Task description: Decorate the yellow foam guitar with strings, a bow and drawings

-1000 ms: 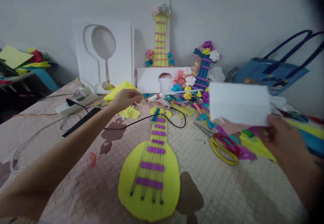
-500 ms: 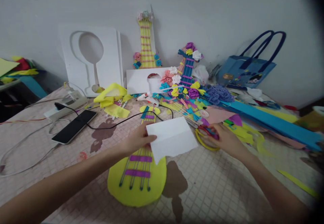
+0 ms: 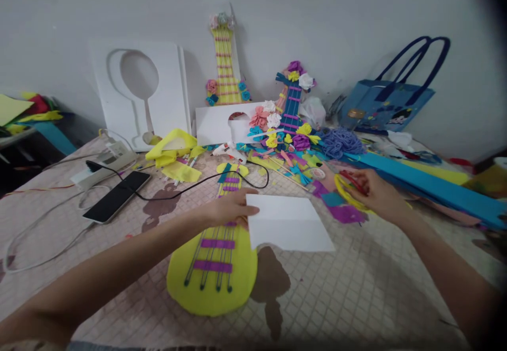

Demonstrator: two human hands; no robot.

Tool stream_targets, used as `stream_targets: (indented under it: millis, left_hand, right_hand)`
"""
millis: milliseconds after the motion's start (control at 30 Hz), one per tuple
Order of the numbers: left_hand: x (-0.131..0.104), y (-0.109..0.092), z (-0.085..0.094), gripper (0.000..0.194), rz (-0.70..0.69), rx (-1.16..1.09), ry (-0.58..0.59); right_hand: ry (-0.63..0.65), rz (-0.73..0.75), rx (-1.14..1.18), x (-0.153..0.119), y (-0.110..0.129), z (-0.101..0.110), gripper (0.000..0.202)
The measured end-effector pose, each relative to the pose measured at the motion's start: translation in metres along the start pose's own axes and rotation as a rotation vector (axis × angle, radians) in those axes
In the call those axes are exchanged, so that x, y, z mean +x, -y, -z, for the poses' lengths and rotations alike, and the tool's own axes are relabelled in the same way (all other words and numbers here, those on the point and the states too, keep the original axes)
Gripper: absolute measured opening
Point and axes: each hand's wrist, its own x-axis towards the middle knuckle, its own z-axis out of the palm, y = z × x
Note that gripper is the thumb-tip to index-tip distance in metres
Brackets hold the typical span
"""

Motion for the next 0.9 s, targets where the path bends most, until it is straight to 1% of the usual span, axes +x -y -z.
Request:
stream_targets:
  millis: [67,133,200,267,333,400,433,500,567,633,733,800,867,900]
  left_hand:
    - [0.024,-0.006,-0.010,0.071,-0.001,0.039,0.003]
    - [0.044,-0.011,-0.018,0.074,0.003,0.065,-0.008]
    - [0.058,-0.013,-0.023,0.079,0.010,0.090,-0.006]
    - [0.063,-0.012,-0.024,0.082,0.019,0.123,-0.003]
    - [0.061,-0.009,-0.023,0.081,0.020,0.159,-0.016]
    - [0.054,-0.006,-0.018,0.079,0.003,0.187,-0.023]
    - [0.050,-0.003,-0.016,0.079,-0.006,0.190,-0.014]
    - [0.045,0.001,-0.009,0.078,-0.013,0.173,0.025]
    - [0.043,0.006,-0.004,0.078,-0.009,0.170,0.057]
    - [0.044,0.011,-0.002,0.074,-0.035,0.220,0.054]
    - [0.050,0.016,-0.006,0.060,-0.159,0.428,-0.026]
    - [0.054,0.016,-0.012,0.052,-0.231,0.673,-0.116]
    - [0.057,0.015,-0.021,0.053,-0.257,0.897,-0.199]
    - [0.058,0.013,-0.026,0.055,-0.262,0.966,-0.230]
  right_hand:
    - [0.014,0.061,-0.154,0.014,-0.019,0.006,0.036]
    - [0.013,0.079,-0.204,0.024,-0.034,0.007,0.031]
    - [0.007,0.076,-0.218,0.029,-0.043,0.006,0.029]
    - [0.002,0.103,-0.260,0.030,-0.044,0.004,0.025]
    - [-0.023,0.179,-0.308,0.028,-0.037,0.002,0.020]
    - [-0.032,0.278,-0.313,0.023,-0.022,0.000,0.020]
    - [-0.007,0.319,-0.288,0.018,-0.013,-0.002,0.021]
    - [0.099,0.373,-0.241,0.008,0.006,-0.009,0.021]
    - [0.177,0.356,-0.264,-0.002,0.019,-0.018,0.022]
    - [0.203,0.303,-0.345,-0.009,0.023,-0.026,0.024]
    - [0.201,0.285,-0.418,-0.009,0.015,-0.033,0.021]
    - [0.244,0.305,-0.383,-0.004,0.006,-0.033,0.020]
    - [0.304,0.311,-0.341,0.002,-0.002,-0.033,0.019]
    - [0.324,0.308,-0.335,0.004,-0.004,-0.032,0.017]
